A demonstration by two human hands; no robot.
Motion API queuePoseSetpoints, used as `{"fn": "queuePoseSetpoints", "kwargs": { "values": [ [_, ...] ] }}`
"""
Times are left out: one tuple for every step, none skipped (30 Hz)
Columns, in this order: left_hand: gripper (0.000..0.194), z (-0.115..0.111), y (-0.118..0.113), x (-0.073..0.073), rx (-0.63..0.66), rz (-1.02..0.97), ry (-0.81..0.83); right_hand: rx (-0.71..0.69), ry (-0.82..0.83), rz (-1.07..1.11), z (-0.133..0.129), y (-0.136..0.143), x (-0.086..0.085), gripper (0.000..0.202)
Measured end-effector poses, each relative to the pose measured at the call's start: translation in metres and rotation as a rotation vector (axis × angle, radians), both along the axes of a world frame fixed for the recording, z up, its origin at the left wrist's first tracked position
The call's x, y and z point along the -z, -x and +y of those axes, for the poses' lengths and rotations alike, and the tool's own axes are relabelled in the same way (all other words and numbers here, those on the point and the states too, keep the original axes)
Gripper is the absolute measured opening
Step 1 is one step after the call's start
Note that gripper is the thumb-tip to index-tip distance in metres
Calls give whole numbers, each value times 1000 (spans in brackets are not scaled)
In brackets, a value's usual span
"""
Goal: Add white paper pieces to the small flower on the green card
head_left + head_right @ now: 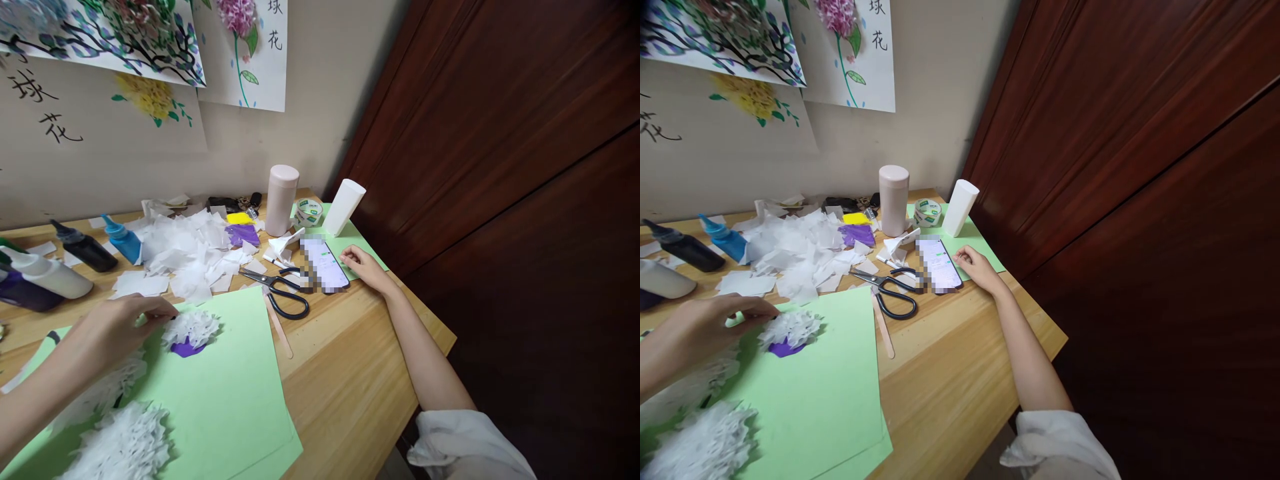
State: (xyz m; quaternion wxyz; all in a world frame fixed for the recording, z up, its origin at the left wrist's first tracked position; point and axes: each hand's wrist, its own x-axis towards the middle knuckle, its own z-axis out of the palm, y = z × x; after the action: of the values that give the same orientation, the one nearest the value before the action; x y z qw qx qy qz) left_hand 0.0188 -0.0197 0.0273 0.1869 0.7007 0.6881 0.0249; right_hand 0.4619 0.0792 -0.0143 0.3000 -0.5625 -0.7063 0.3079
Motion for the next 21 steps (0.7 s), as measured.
{"fn": "queuePoseSetpoints", "kwargs": {
  "values": [
    [37, 0, 1, 1, 3, 0, 4, -10, 9, 5, 0, -1, 0, 25],
    [37, 0, 1, 1, 3, 1, 7, -16, 25, 8, 0, -1, 0, 26],
    [37, 0, 1, 2, 3, 5, 10, -17, 48, 9, 0, -2, -1, 27],
    [37, 0, 2, 2, 3, 9, 10, -19, 77, 10, 0, -3, -1, 28],
    [37, 0, 2, 3, 7, 14, 12, -26, 111, 13, -1, -5, -3, 29],
    [38, -1, 3, 3, 10, 20, 14, -41, 150, 18, -1, -6, -4, 30],
    [38, -1, 3, 3, 14, 25, 15, -59, 188, 25, -2, -8, -5, 31],
    [38, 0, 4, 3, 18, 30, 20, -77, 222, 33, -2, -9, -6, 32],
    [38, 0, 5, 4, 22, 31, 23, -93, 249, 40, -3, -10, -6, 33],
    [38, 0, 5, 4, 21, 33, 25, -103, 266, 49, -3, -11, -6, 33],
    [38, 0, 5, 4, 18, 31, 23, -112, 275, 56, -3, -12, -6, 34],
    [38, 1, 6, 4, 15, 26, 20, -118, 276, 63, -3, -12, -6, 34],
    [38, 1, 6, 5, 16, 20, 22, -124, 274, 66, -3, -12, -6, 34],
    [38, 1, 5, 4, 14, 14, 19, -128, 271, 65, -3, -12, -6, 35],
    [37, 1, 5, 4, 11, 10, 14, -129, 267, 60, -3, -12, -6, 35],
    [37, 1, 4, 4, 10, 7, 12, -130, 263, 52, -3, -12, -6, 35],
    [37, 1, 3, 3, 8, 9, 10, -129, 260, 45, -3, -12, -6, 35],
    [37, 0, 3, 2, 5, 13, 5, -129, 257, 41, -3, -11, -6, 34],
    [37, 0, 2, 2, 1, 18, 0, -131, 257, 40, -4, -11, -7, 34],
    [37, 0, 2, 1, -3, 23, 1, -133, 258, 42, -4, -11, -7, 33],
    [37, -1, 2, 1, -4, 26, 7, -134, 259, 44, -4, -11, -8, 32]
  ]
}}
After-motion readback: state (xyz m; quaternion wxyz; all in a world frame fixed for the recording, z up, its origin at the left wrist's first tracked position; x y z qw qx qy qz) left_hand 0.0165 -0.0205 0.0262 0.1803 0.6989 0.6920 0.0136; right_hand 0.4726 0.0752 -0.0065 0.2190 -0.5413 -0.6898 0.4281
